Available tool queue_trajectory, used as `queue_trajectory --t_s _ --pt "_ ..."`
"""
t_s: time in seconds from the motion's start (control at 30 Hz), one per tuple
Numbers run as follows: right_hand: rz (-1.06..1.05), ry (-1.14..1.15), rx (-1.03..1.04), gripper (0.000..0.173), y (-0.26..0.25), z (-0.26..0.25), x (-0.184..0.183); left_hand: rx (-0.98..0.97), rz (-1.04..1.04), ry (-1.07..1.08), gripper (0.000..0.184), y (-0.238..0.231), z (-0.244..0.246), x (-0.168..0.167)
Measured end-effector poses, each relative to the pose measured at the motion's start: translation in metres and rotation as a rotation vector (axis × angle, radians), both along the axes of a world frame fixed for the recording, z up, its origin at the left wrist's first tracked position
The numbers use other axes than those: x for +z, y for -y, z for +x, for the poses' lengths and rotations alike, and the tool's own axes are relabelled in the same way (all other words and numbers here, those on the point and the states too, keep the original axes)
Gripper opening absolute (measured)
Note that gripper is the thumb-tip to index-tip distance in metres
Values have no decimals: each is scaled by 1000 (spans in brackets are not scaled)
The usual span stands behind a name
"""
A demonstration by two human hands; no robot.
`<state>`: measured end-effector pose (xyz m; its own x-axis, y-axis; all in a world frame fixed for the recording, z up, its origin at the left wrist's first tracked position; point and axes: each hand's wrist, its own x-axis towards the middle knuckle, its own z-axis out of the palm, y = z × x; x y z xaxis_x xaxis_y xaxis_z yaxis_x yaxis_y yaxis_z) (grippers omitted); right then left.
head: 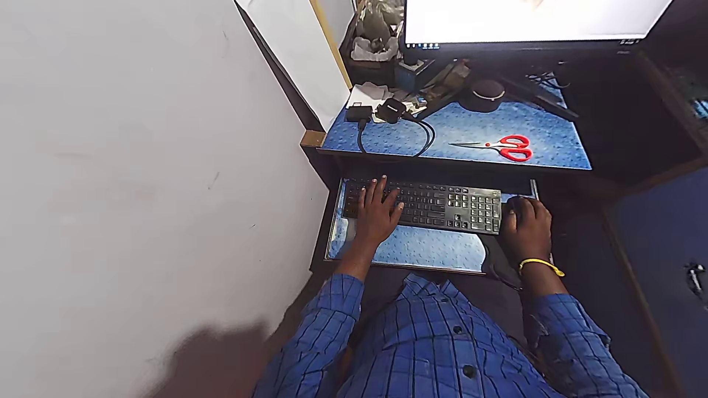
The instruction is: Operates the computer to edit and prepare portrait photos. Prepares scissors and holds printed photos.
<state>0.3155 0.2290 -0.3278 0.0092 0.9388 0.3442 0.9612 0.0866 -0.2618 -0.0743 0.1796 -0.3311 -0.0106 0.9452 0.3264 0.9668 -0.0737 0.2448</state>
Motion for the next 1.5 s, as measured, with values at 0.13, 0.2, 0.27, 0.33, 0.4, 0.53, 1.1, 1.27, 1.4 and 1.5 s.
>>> queue_trajectory --t_s 0.13,0.2,0.27,0.33,0.4,0.53,1.1,1.27,1.4,1.5 --pt "13 -13 12 50 -1 2 -3 -64 -76 10 48 4 12 -6" --pt "10 -12 16 50 -1 2 -2 -41 -152 11 50 6 14 -9" --pt "2 -17 12 50 -1 1 -1 -35 -90 33 50 9 11 -11" --pt "0 -21 8 50 0 1 -1 -37 16 80 49 17 6 -17" --pt "-1 -22 5 50 -1 2 -1 -41 82 122 47 28 -1 -23" --pt "-14 -19 -1 50 -1 0 -1 -66 176 135 42 46 -7 -29" --pt "-15 -29 13 52 -1 2 -2 436 -97 169 58 25 -54 -28" --pt "-8 -26 12 53 -1 2 -2 311 -70 238 59 20 -50 -20" --pt "-4 -16 13 53 -1 2 -2 245 -89 171 57 16 -38 -15" --pt "11 -12 16 53 -1 2 -4 259 -157 108 52 16 -33 -10"
